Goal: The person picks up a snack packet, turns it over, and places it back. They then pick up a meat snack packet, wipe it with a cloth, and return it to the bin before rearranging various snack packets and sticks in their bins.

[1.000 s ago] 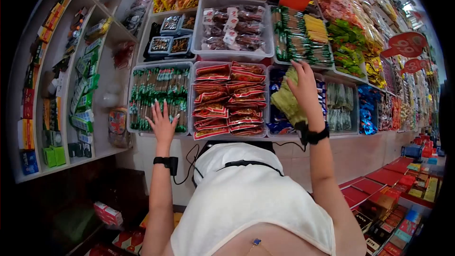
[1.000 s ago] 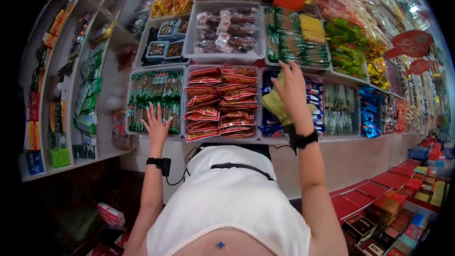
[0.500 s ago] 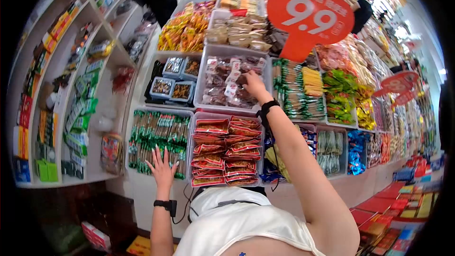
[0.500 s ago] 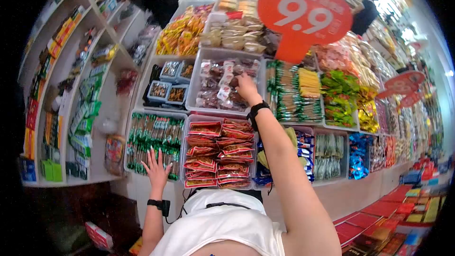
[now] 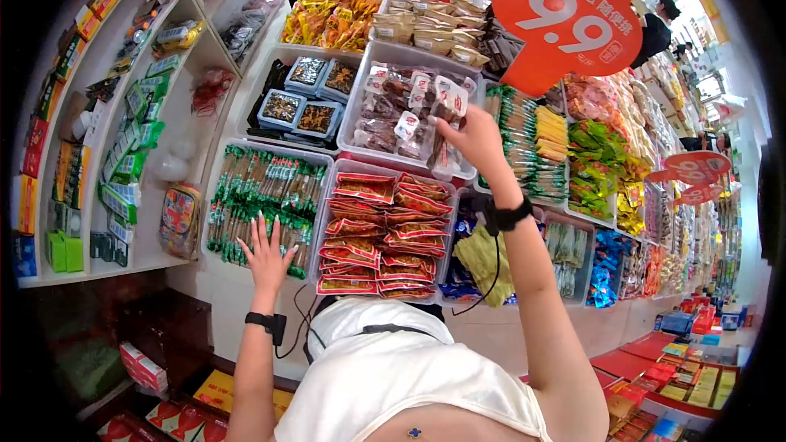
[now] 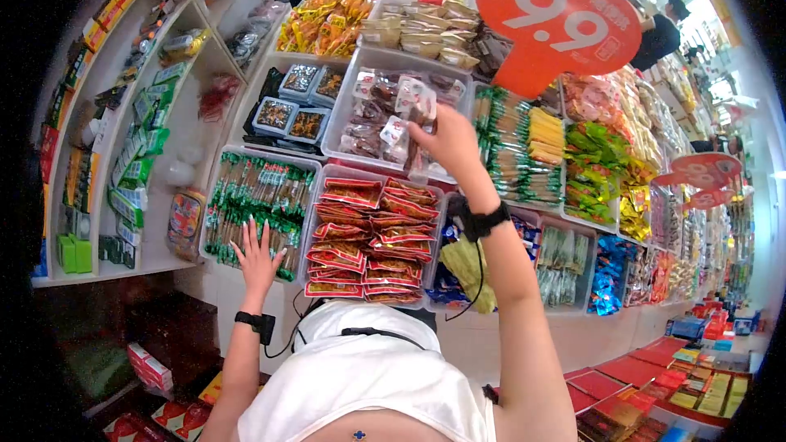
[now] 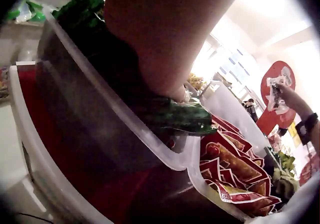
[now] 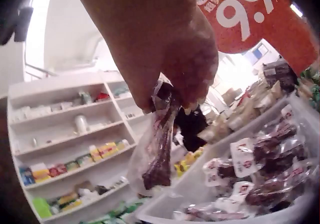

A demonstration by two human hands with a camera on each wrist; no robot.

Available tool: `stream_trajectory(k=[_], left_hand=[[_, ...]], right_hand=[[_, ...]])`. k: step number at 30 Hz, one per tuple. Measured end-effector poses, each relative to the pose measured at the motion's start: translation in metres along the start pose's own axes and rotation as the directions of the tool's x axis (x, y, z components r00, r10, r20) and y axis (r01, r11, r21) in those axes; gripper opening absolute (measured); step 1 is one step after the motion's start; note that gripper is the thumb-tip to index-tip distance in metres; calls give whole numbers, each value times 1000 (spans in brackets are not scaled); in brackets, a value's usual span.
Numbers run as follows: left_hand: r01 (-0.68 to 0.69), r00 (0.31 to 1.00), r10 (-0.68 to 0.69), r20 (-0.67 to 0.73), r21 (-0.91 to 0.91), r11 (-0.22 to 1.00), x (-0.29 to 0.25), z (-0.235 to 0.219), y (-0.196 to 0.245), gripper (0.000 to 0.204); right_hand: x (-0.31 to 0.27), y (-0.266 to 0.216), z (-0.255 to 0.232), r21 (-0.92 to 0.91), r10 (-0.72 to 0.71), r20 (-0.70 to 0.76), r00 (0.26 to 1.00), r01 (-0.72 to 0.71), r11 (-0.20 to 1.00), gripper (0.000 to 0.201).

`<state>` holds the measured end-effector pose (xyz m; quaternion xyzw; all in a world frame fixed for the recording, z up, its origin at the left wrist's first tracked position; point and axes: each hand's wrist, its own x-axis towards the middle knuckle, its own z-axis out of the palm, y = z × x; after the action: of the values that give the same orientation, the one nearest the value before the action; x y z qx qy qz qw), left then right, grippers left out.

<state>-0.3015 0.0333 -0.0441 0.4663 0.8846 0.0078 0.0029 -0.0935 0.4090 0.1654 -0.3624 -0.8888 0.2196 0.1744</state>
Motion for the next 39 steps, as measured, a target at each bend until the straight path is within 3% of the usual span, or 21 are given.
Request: stream_trajectory(k=[1,2,5,8,10,11,12,13,15,16,18,20,22,24,26,27,31,34,35,38,39], left_hand=[[-19,999,19,-47,7,1000,-1,3,-1,83],[-39,995,40,-93,17,999,-2,7,-3,83],[-16,1000,15,-11,-37,999,0,3,-4,84],[203,926,-59,373,-360,911,23,-35,-5,71],[165,963,41,265,-706,689,32,-84,23,64],[195,920,222,323,-868,457,28,-126,56,62],[273,854,403,329,-943,191,22,-150,86,59],[358,738,584,338,-930,86,15,-149,104,55],[-176,611,756,235,-891,418,7,-133,130,46],[124,646,723,244,-969,216,3,-144,151,43],[609,689,648,324,-744,-275,-8,-172,187,39],[666,588,795,150,-647,-370,2,-158,187,35],[497,746,650,145,-770,-399,-1,-161,197,35],[526,717,686,123,-742,-416,-3,-173,191,37],[542,665,745,50,-719,-435,-11,-197,189,39],[519,647,762,11,-738,-431,-13,-207,189,39],[523,641,764,77,-772,-361,-25,-240,189,31],[420,623,769,143,-890,-174,-34,-253,193,37],[496,548,831,95,-837,-232,-31,-237,192,48],[486,564,823,70,-834,-262,-34,-221,192,51],[485,572,819,38,-821,-301,-33,-217,194,54]], right_hand=[[-14,-1,-7,200,101,122,987,-124,972,34],[-31,5,-3,406,18,89,996,-52,912,33],[-83,-6,-5,768,0,284,959,-228,598,41],[-138,-30,4,834,-60,305,950,-236,499,47],[-169,-44,6,704,-197,245,949,-35,709,46],[-179,-54,3,614,-316,141,938,167,771,44],[-190,-59,2,574,-264,273,925,64,817,44],[-198,-67,-2,567,-309,200,930,147,810,44],[-213,-79,-2,489,-319,106,942,230,841,46],[-218,-88,-11,381,-271,44,962,234,894,52],[-229,-86,-11,262,-151,-154,976,188,947,57],[-234,-71,-19,240,-149,-301,942,226,944,60],[-244,-39,-14,213,0,-344,939,78,974,60],[-252,7,5,90,131,-314,940,-108,990,66],[-266,67,42,-87,394,-86,915,-401,912,81],[-267,92,59,-176,465,-93,880,-475,863,73],[-264,126,79,-245,471,-102,876,-481,842,38],[-266,110,50,-69,434,-135,891,-446,893,29],[-268,103,38,21,355,-226,907,-359,933,27],[-270,40,-24,509,479,-146,865,-350,787,29],[-272,10,-40,576,475,-266,839,-257,776,26]])
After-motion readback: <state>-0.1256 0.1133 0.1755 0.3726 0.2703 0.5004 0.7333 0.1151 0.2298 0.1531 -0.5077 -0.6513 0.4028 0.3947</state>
